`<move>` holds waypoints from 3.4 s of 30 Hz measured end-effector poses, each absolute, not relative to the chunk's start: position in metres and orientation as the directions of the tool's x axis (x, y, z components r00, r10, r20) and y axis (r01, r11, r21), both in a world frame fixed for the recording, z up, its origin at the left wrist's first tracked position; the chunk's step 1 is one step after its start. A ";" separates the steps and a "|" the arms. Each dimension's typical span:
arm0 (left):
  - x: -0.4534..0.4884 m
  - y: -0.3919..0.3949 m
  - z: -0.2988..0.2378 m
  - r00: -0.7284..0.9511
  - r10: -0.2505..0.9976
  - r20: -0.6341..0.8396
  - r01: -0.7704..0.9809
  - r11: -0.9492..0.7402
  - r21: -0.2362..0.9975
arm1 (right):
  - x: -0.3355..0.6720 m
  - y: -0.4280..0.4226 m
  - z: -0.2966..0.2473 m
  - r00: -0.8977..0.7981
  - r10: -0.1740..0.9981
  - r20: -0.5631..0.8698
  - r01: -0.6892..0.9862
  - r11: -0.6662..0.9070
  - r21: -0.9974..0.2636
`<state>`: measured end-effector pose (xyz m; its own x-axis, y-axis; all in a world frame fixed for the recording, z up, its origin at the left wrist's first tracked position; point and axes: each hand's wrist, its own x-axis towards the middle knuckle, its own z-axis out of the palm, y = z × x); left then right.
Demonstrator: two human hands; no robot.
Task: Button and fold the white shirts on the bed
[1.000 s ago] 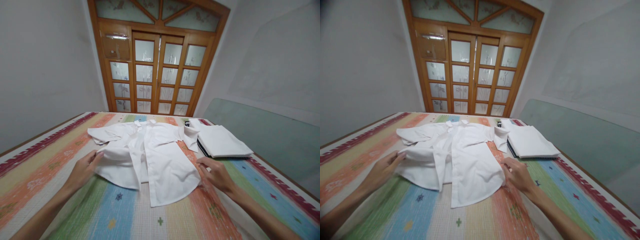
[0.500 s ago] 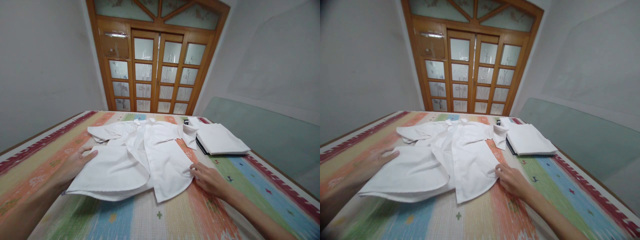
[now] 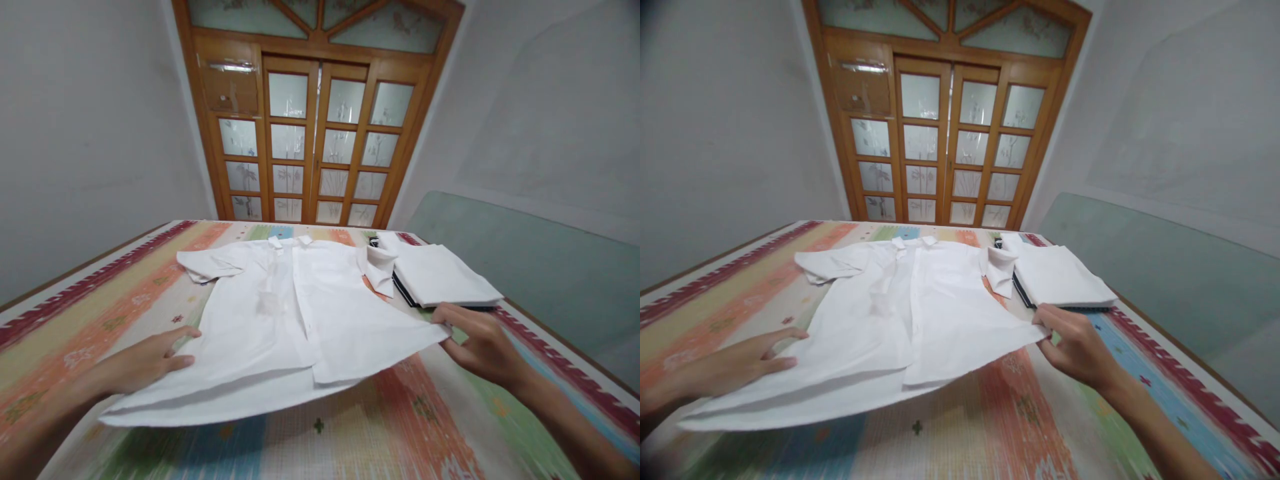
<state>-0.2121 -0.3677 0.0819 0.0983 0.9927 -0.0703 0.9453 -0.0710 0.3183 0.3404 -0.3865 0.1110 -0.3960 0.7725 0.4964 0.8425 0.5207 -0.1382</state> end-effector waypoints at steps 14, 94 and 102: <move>-0.158 -0.320 0.095 0.151 0.987 -0.059 0.979 -0.141 0.150 | 0.321 -0.407 0.098 -0.528 0.764 -0.370 0.843 0.417 -0.340; -0.011 -0.266 0.017 0.615 0.784 0.083 0.749 -0.614 0.248 | 0.398 -0.207 0.119 0.233 0.910 0.343 0.941 -0.300 0.157; -0.003 -0.317 0.033 0.578 0.789 0.211 0.780 -0.610 0.143 | 0.278 -0.209 0.097 -0.386 0.885 0.258 0.922 0.382 0.071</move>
<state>-0.0029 -0.3166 0.0326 0.5777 0.7885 0.2110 0.7799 -0.6095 0.1425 0.2776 -0.2087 0.0971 -0.3864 0.8855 0.2581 0.9216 0.3816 0.0706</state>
